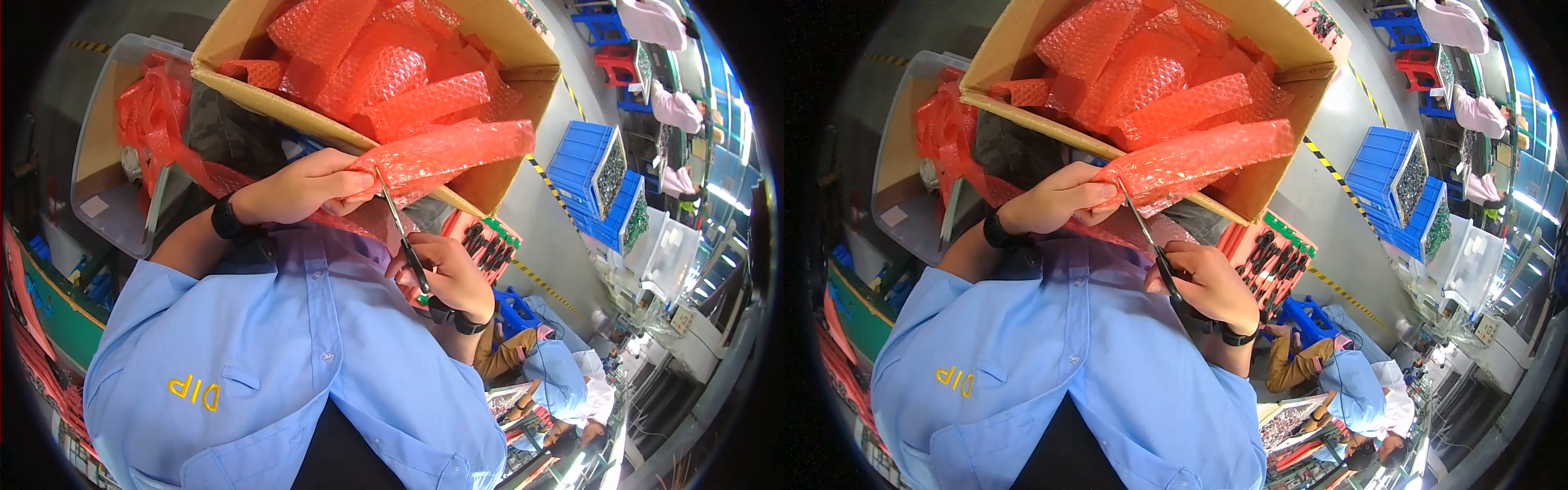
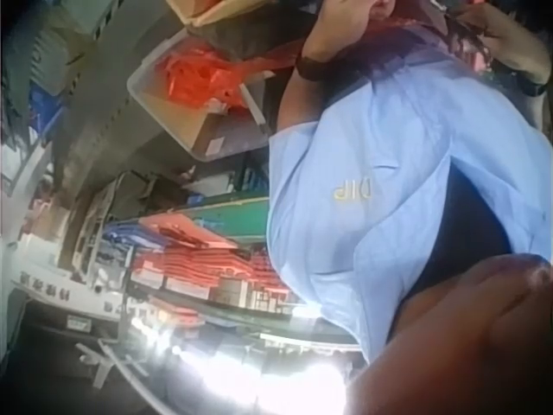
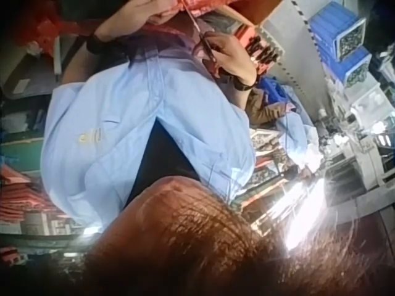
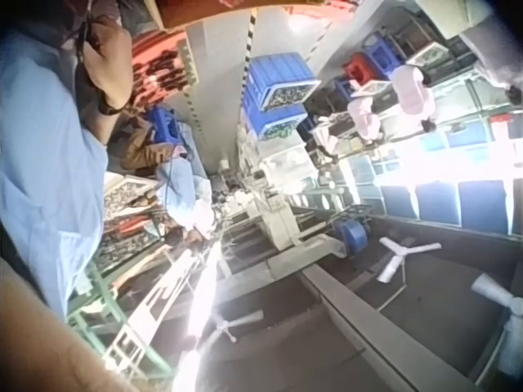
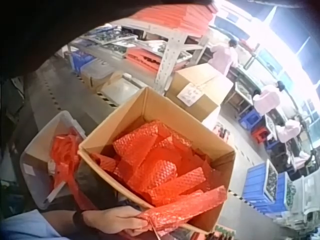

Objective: Cut pieces of red bubble wrap from a cardboard box using a pair of scissors.

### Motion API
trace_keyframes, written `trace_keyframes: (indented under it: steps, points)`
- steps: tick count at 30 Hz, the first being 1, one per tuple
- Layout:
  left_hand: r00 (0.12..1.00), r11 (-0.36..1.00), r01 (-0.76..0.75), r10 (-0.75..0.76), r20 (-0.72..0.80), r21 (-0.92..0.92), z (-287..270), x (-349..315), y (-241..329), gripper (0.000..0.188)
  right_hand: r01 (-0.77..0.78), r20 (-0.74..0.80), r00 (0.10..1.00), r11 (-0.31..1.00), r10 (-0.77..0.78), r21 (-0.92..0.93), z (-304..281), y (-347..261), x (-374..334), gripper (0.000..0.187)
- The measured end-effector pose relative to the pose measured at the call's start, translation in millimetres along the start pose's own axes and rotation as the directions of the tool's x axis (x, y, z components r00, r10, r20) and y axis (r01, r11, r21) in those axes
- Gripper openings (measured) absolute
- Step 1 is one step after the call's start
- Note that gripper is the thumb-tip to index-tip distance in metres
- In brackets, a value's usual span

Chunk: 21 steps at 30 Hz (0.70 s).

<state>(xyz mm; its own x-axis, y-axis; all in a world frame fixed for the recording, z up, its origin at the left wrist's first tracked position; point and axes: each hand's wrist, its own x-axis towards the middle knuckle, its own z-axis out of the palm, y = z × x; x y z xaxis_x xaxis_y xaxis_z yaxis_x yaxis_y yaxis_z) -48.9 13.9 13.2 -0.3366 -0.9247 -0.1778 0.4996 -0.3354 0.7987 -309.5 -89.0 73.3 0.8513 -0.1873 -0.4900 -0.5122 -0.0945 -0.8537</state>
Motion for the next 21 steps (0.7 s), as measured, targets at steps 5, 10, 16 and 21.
trace_keyframes:
  steps: [5, 10, 16, 21]
  points:
    - [1.000, 1.000, -0.013, 0.013, -0.002, -0.008, 0.5, 0.0, -0.6, 0.034, -0.051, -0.017, 0.999, 0.996, 0.050, -0.071, 0.5, -2.1, 0.6, 0.027]
    - [0.998, 0.997, 0.031, -0.027, 0.059, -0.065, -4.5, -0.7, 0.7, 0.034, -0.060, -0.030, 0.998, 0.991, 0.057, -0.117, 1.3, -5.7, -2.2, 0.034]
    - [0.987, 0.989, 0.113, -0.101, 0.123, -0.097, -2.0, 0.2, 0.5, 0.037, -0.041, -0.018, 0.999, 0.997, 0.040, -0.067, 1.3, -8.2, 1.3, 0.041]
    - [0.985, 0.986, 0.147, -0.138, 0.104, -0.083, -0.1, 0.3, 2.9, 0.037, -0.004, -0.009, 1.000, 1.000, 0.004, -0.026, 0.4, -4.5, 2.7, 0.038]
